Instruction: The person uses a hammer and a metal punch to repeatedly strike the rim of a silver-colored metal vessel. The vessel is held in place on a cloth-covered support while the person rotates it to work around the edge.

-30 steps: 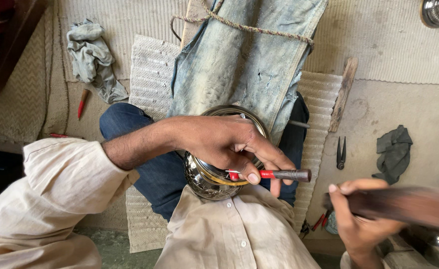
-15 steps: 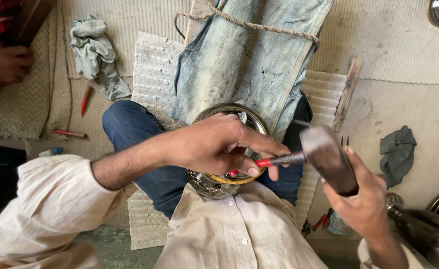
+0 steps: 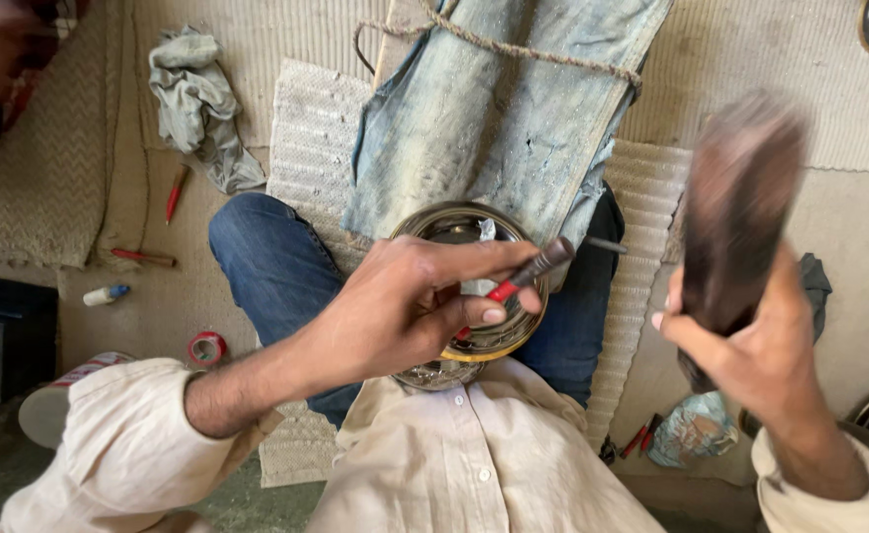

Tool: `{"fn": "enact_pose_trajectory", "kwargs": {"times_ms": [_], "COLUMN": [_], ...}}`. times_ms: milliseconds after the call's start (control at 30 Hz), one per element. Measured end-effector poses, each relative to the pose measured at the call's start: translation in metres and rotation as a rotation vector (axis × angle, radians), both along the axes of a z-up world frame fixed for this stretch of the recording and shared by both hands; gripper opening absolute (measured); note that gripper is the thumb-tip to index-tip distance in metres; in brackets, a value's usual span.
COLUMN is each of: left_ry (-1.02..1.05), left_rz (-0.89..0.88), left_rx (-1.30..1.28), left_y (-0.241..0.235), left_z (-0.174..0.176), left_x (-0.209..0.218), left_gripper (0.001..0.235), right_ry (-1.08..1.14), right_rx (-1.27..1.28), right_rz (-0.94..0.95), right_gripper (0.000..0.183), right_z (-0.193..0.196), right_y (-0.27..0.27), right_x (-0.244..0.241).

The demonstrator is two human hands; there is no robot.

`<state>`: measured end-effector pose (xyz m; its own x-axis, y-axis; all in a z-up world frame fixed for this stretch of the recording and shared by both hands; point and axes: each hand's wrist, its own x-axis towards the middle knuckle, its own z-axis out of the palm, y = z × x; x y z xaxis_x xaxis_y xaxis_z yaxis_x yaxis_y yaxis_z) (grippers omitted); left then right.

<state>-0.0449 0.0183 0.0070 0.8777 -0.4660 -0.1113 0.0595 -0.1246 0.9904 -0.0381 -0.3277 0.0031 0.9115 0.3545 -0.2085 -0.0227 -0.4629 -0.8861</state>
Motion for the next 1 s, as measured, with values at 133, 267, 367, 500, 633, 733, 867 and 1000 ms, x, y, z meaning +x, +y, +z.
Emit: {"fn": "enact_pose_trajectory", "kwargs": {"times_ms": [133,267,367,500,633,733,867,1000], "left_ry": [0.052,-0.132,-0.054,-0.003,-0.012,0.008,0.036,0.155], "left_rz": [0.163,0.321,0.402,0.453,0.508,0.526,0.520,0.553], "left_rx": [0.058,-0.035,0.004,-0.029,-0.033,0.001,-0.027,-0.158], "left_y": [-0.002,-0.005,-0.009,-0.010,-0.011,-0.012,-0.012,-0.009], "left_z": [0.006,0.007,0.006,0.006,0.005,0.007,0.008,-0.001], "left_x": [-0.015,-0.028,-0.036,-0.043,-0.046,-0.047,-0.051,-0.050], "left_gripper": [0.054,0.050,0.049,0.051,0.048,0.044,0.047,0.041], "right_ry": [-0.077,-0.007,-0.067,-0.120,-0.233,-0.148,-0.251,-0.282], "right_rx": [-0.106,-0.411,-0.346,-0.684,-0.502,-0.677,-0.379,-0.658], "right_rz": [0.047,0.296,0.402,0.571,0.533,0.634,0.650,0.639], "right_gripper": [0.079,0.091,0.095,0.092,0.090,0.092,0.083,0.083], "right_z": [0.018,0.042,0.051,0.069,0.085,0.097,0.099,0.086], "right_y": [0.011,0.022,0.038,0.055,0.070,0.080,0.083,0.076], "right_x": [0.030,0.063,0.080,0.095,0.106,0.115,0.118,0.107]}}
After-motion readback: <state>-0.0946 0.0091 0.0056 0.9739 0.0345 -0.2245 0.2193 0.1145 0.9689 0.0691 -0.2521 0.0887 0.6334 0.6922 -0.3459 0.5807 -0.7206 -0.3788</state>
